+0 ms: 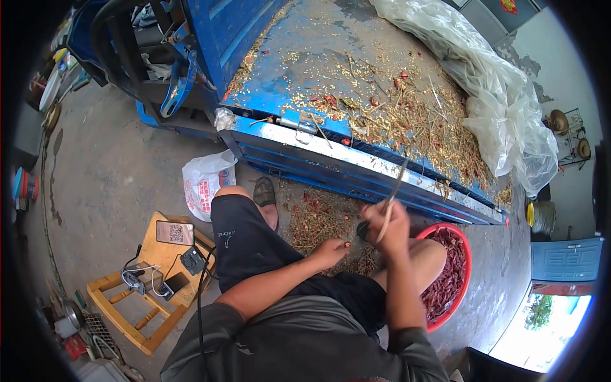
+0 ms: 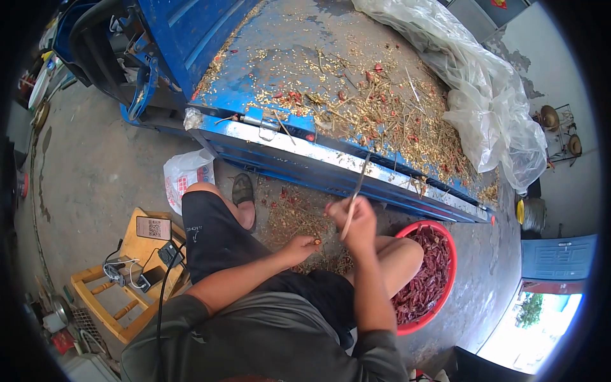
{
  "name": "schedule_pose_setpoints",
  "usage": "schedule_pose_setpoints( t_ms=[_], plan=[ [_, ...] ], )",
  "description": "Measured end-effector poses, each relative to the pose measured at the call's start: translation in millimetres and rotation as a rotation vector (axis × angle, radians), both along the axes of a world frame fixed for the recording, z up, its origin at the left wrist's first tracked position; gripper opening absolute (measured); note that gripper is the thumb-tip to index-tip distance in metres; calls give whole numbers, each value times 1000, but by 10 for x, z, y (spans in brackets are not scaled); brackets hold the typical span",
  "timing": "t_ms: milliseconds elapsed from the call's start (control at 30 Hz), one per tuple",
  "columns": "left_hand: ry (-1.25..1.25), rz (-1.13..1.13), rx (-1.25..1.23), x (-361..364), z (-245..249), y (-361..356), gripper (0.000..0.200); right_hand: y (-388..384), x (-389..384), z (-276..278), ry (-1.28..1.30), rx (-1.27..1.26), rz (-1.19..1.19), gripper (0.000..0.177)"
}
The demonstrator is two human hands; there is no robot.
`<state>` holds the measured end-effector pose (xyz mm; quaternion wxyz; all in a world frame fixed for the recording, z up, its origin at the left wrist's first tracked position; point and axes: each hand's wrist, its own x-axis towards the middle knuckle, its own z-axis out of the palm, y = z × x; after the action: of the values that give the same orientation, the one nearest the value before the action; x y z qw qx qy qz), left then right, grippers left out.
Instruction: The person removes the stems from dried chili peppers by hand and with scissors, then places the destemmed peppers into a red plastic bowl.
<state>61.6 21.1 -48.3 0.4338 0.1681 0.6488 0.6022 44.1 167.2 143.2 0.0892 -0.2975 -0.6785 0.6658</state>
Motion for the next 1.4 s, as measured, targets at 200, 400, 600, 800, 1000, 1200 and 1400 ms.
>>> schedule_pose_setpoints(
  t_ms=[200, 400, 600, 800, 1000, 1200, 1400],
  plan=[
    [130, 0, -56, 150, 0, -58, 24, -453, 731, -1072, -36, -337, -125, 28],
    [118, -142, -56, 199, -87, -138, 23, -152, 1102, -1592, -152, -227, -112, 28],
    [21, -23, -141, 3, 168, -138, 21, -232, 1255, -1390, -230, -288, -191, 24],
    [75, -146, -164, 154, 93, -178, 21, -181, 1204, -1517, -61, -275, -199, 23],
    [56, -78, -167, 100, -143, -221, 19, -213, 1261, -1147, -344, 229, -16, 23],
    [102, -98, -193, 103, -138, -206, 19, -167, 1336, -1445, -262, -201, 276, 23],
    [-4, -52, -243, 56, -226, -190, 21, -233, 1167, -1544, -163, -365, 158, 20]
  ],
)
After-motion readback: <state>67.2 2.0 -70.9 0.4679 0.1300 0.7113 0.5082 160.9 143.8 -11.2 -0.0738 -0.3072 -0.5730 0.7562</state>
